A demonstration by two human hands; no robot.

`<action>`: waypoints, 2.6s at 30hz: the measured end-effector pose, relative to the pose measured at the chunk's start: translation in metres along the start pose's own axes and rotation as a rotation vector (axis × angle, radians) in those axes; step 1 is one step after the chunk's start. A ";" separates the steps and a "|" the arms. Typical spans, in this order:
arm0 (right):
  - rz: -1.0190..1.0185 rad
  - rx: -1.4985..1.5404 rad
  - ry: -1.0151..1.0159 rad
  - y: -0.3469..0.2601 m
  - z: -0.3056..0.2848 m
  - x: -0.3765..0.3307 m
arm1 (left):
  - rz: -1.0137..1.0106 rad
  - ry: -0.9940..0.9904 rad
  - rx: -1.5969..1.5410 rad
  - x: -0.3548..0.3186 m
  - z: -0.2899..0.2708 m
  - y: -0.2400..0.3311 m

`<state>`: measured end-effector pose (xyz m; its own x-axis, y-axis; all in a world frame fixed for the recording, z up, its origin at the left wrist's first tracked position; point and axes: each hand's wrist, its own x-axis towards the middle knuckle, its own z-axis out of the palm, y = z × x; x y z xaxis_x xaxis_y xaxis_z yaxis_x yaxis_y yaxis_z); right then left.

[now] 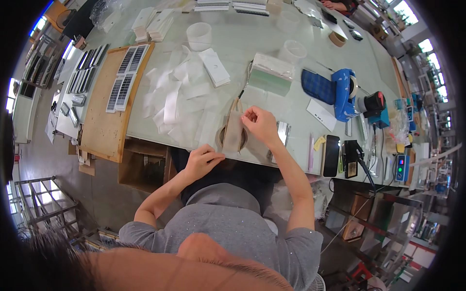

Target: The person assembles small solar panels by wrapping solar cell strips with white protective backing strips by hand, then places the completed panels onto a wooden board.

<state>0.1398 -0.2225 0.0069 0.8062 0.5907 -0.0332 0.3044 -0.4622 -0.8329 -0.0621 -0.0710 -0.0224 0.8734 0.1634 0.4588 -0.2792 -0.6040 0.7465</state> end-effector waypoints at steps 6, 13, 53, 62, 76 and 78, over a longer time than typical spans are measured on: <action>-0.021 -0.078 -0.017 -0.001 0.005 0.005 | -0.017 -0.004 0.019 -0.002 0.001 -0.004; -0.018 -0.103 -0.010 0.000 0.007 0.006 | -0.023 0.013 0.015 0.000 0.000 -0.004; 0.178 0.497 -0.068 0.015 -0.049 -0.029 | 0.324 -0.165 0.413 -0.010 0.004 0.000; 0.082 0.450 -0.181 0.010 0.015 0.000 | 0.303 -0.152 0.402 -0.011 0.005 0.003; 0.010 0.304 -0.121 0.002 0.016 -0.006 | 0.305 -0.156 0.382 -0.013 0.005 0.001; 0.004 0.284 -0.108 0.001 0.016 -0.005 | 0.307 -0.163 0.399 -0.013 0.004 0.001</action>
<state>0.1279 -0.2161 -0.0027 0.7440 0.6631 -0.0822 0.1352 -0.2699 -0.9533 -0.0719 -0.0769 -0.0299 0.8350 -0.1718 0.5227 -0.3859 -0.8600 0.3339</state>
